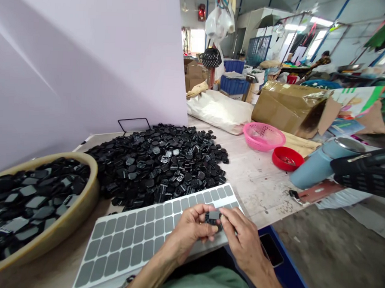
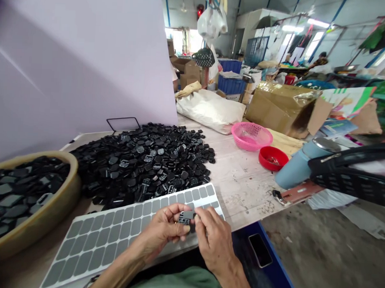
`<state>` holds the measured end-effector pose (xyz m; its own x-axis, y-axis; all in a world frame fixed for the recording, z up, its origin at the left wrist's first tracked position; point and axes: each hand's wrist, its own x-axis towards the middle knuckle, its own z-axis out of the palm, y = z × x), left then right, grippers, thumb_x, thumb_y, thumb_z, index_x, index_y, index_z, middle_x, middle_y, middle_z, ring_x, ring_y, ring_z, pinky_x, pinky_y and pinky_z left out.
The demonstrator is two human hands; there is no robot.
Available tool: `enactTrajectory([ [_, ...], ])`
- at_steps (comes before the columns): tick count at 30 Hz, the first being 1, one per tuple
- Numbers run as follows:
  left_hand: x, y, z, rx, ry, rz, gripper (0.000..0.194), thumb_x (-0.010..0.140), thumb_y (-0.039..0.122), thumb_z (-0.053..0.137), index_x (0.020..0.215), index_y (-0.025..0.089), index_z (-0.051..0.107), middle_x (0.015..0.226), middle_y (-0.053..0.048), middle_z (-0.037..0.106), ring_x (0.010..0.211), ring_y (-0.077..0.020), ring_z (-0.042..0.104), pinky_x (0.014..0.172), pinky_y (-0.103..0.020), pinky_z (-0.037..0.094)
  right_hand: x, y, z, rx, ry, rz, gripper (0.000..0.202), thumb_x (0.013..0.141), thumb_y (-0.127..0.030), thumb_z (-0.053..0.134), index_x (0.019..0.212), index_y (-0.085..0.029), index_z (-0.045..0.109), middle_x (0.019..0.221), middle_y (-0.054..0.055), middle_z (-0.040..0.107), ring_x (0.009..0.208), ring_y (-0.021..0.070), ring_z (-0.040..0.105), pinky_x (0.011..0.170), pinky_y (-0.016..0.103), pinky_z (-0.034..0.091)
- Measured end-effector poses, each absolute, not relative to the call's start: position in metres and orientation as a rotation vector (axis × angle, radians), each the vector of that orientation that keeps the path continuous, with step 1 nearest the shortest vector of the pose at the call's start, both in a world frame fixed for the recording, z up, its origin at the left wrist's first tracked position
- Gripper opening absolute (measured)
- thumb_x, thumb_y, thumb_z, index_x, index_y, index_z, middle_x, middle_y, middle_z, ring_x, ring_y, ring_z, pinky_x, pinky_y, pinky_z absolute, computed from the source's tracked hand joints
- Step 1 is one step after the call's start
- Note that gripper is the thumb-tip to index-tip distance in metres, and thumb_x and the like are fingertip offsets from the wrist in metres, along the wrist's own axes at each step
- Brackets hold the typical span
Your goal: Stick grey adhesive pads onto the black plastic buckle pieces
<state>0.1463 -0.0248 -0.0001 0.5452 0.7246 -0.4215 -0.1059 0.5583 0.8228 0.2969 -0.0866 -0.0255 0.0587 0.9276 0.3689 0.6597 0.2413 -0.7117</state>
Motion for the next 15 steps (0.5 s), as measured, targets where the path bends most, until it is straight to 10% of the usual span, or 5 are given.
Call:
enactTrajectory([
  [15, 0.1505, -0.0262, -0.0079, 0.884, 0.862, 0.589, 0.041, 0.058, 0.013, 0.076, 0.094, 0.013, 0.059, 0.057, 0.004, 0.057, 0.044, -0.0066, 0.052, 0.04, -0.016, 0.033, 0.2933, -0.0906, -0.0226, -1.578, -1.732, 0.435, 0.022, 0.094, -0.02, 0.037, 0.1, -0.022, 0.058, 0.088, 0.006, 0.062, 0.078, 0.0181, 0.058, 0.07, 0.029, 0.045],
])
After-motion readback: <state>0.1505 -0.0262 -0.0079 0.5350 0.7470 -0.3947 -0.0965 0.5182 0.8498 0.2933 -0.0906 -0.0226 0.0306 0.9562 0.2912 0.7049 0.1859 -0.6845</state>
